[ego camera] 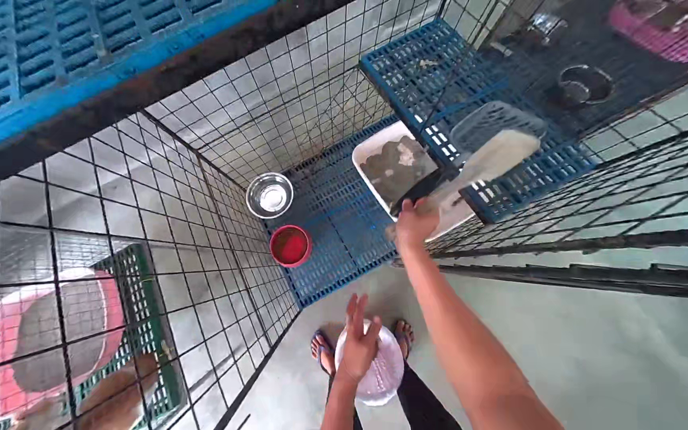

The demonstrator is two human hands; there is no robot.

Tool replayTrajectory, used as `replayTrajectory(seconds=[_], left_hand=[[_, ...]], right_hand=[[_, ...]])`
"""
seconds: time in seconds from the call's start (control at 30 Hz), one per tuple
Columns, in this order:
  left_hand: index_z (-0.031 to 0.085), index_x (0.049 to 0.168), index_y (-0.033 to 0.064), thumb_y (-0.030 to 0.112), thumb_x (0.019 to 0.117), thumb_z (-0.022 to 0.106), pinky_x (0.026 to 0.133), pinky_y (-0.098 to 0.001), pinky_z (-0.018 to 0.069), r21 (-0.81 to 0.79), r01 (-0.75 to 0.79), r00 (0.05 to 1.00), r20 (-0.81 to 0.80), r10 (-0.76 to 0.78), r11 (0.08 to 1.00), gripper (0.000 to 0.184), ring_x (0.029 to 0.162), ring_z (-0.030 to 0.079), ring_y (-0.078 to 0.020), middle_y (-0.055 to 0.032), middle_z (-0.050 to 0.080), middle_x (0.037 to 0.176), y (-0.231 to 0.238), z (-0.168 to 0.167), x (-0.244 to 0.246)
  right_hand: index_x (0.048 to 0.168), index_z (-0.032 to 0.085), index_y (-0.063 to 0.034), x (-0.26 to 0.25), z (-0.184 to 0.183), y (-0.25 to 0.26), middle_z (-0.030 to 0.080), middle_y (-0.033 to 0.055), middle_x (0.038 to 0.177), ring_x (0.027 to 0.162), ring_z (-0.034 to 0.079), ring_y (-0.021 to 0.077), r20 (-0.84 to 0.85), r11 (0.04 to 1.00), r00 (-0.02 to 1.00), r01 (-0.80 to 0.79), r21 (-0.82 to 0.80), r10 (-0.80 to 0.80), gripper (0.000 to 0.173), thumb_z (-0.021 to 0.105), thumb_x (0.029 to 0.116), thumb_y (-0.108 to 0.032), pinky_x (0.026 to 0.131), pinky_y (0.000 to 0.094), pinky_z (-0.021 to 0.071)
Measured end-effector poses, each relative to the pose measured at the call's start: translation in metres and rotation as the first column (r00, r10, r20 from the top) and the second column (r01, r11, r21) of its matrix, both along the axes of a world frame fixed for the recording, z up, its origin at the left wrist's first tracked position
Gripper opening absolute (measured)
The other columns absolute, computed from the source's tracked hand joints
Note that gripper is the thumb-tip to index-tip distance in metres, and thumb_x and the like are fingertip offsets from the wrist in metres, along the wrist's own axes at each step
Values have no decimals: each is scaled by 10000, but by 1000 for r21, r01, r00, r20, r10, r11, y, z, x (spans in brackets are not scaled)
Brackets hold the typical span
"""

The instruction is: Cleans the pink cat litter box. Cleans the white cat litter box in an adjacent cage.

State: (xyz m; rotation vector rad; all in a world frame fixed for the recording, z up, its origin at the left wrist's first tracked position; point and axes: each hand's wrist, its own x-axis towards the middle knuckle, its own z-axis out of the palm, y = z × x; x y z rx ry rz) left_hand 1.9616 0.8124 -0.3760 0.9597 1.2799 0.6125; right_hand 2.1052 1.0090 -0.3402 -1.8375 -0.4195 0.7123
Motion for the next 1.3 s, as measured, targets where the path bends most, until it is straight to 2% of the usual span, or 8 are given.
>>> replayTrajectory(seconds=[0.17,0.63,0.83,0.93,1.03,1.13,1.23,1.3], left_hand=[[527,1363,-155,43,963,590,1132,-452,425,-81,27,1000,11,-26,996,451,1349,512,-364,-332,515,1425,-61,-35,-13],[575,1342,-96,65,979,611,1101,-436,449,-242,-21,999,-47,10,970,399,1315,539,-313,-281,543,1413,-77,-53,-32],[585,1315,-131,34,993,586,1113,-425,441,-247,-3,1000,-31,-4,969,362,1311,552,-320,-301,565,1386,-67,-64,-15],[598,1298,-131,28,999,582,1102,-428,461,-256,-1,999,-53,-13,967,339,1255,599,-318,-287,615,1327,-52,-74,-6],[568,1317,-124,10,1030,520,1011,-393,500,-366,-108,994,-12,111,924,320,1160,621,-260,-260,627,1286,-38,-87,-4],[545,1329,-111,51,1058,477,958,-384,521,-449,-248,962,-10,272,858,323,1104,634,-233,-242,626,1267,-38,-119,-10],[548,1313,-112,66,1071,445,917,-376,525,-476,-389,908,-54,415,789,318,1054,641,-229,-243,639,1228,-42,-154,-7],[550,1307,-110,52,1069,456,906,-369,530,-521,-422,889,-75,452,742,303,1042,643,-223,-236,641,1218,-45,-170,-2]], right_hand=[[1449,481,27,56,-7,96,639,252,1321,1222,642,378,288,963,953,-15,-269,95,462,546,1008,-96,1031,519,517],[1602,259,-25,172,-16,140,558,191,1487,1399,533,333,480,790,861,174,-588,168,698,514,954,-67,1120,475,467],[1528,320,120,64,-37,108,535,245,1447,1298,573,218,321,970,915,226,91,-243,468,351,1117,-103,1091,261,449],[1520,266,41,-18,-89,36,588,195,1161,899,642,210,26,994,993,-112,3,112,454,371,1127,-162,814,359,573],[1495,428,38,-26,-172,-8,580,293,1364,1227,618,391,-8,722,824,-502,-476,567,431,426,1075,-59,1041,499,509],[1562,408,-35,15,-235,-22,282,353,1612,1446,393,515,-117,306,590,-566,-766,799,532,462,1033,-41,1154,569,409],[1531,452,-20,48,-277,-10,67,346,1677,1452,333,569,-95,271,607,-483,-832,789,519,508,1015,-30,1144,579,402],[1549,415,2,59,-293,0,111,329,1680,1476,329,532,-92,278,661,-432,-858,744,550,516,1009,-32,1179,559,364]])
